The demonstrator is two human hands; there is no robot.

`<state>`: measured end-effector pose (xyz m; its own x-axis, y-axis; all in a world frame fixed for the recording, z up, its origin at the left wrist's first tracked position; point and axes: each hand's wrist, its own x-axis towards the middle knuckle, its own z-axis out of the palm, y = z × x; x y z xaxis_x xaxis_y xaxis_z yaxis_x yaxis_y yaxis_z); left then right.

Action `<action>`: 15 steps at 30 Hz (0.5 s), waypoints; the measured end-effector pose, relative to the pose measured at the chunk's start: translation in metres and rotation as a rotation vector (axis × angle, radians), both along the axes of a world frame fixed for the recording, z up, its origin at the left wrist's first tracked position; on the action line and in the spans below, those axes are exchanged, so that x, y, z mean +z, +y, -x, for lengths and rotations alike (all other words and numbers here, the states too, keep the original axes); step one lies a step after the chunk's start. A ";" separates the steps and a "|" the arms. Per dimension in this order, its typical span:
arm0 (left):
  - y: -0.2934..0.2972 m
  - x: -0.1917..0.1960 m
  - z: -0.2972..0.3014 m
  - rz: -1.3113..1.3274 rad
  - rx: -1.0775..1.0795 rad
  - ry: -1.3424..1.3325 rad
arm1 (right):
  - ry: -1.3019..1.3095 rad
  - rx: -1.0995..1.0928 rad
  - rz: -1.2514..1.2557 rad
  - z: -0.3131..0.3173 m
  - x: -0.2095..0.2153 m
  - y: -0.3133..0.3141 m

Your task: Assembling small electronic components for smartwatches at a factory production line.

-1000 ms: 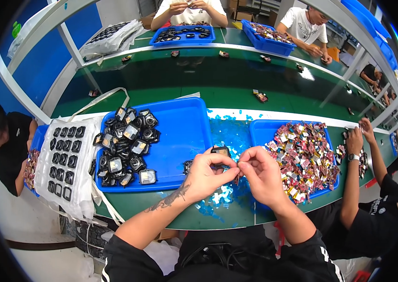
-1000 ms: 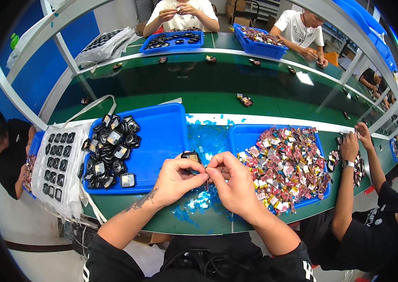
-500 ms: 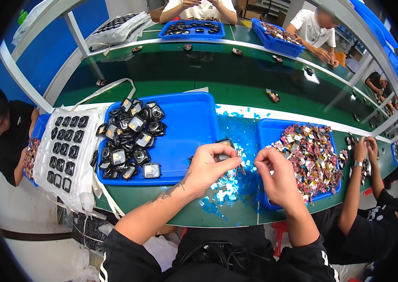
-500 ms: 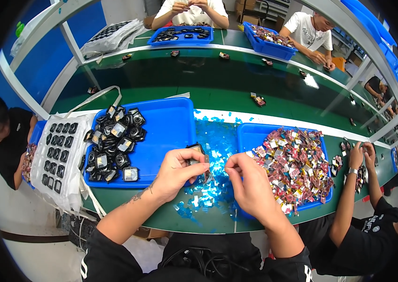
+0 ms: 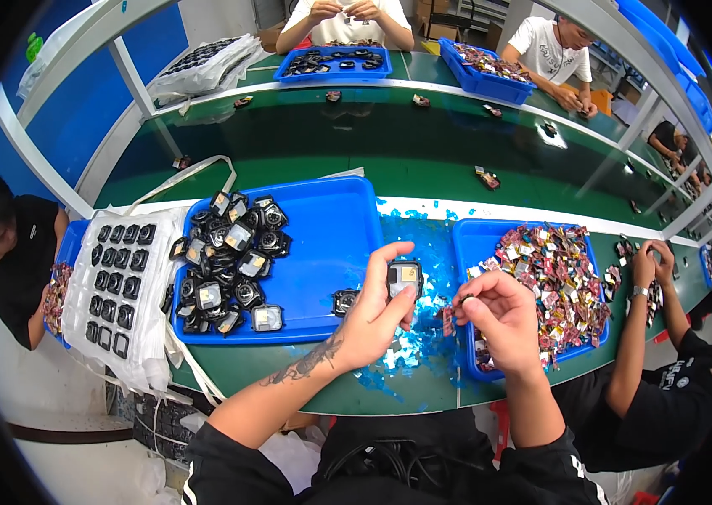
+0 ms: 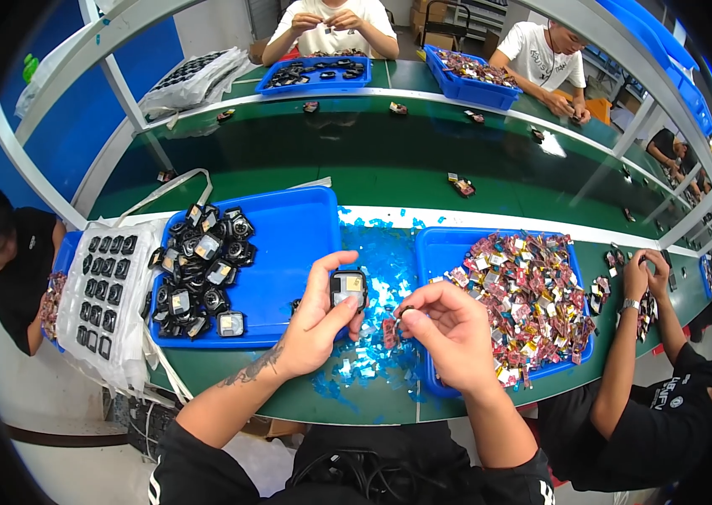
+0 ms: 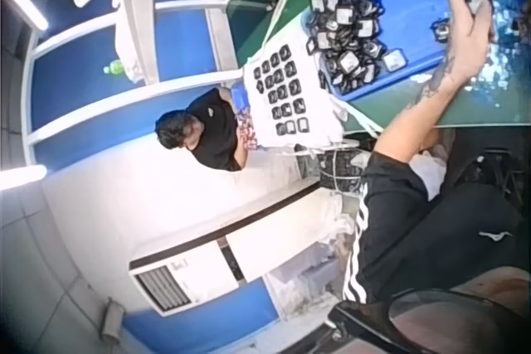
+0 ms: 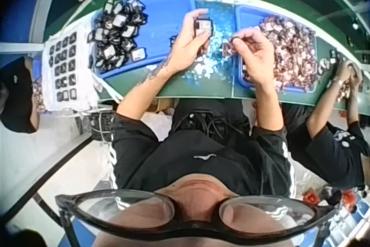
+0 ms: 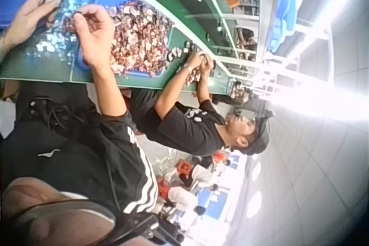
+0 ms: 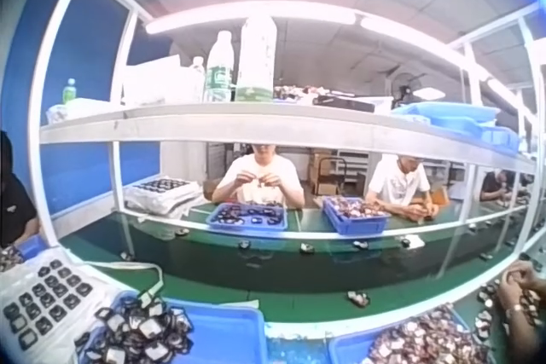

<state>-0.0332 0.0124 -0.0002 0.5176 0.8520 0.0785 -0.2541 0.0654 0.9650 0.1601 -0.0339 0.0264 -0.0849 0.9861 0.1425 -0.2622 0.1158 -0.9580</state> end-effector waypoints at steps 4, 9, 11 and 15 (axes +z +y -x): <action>0.002 -0.007 -0.003 0.080 0.090 -0.071 | -0.359 -0.137 -0.071 0.007 0.001 -0.003; 0.004 -0.011 -0.005 0.022 0.202 -0.098 | -0.670 -0.198 -0.252 0.027 0.005 0.005; 0.000 -0.004 -0.004 0.047 0.207 -0.105 | -0.682 -0.244 -0.269 0.030 0.004 0.007; -0.002 -0.001 -0.002 0.099 0.103 -0.074 | -0.780 -0.336 -0.308 0.029 0.002 0.008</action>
<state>-0.0309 0.0105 -0.0008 0.4227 0.9059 0.0261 -0.3347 0.1293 0.9334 0.1312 -0.0254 0.0279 0.0174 0.9042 0.4268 0.5429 0.3499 -0.7634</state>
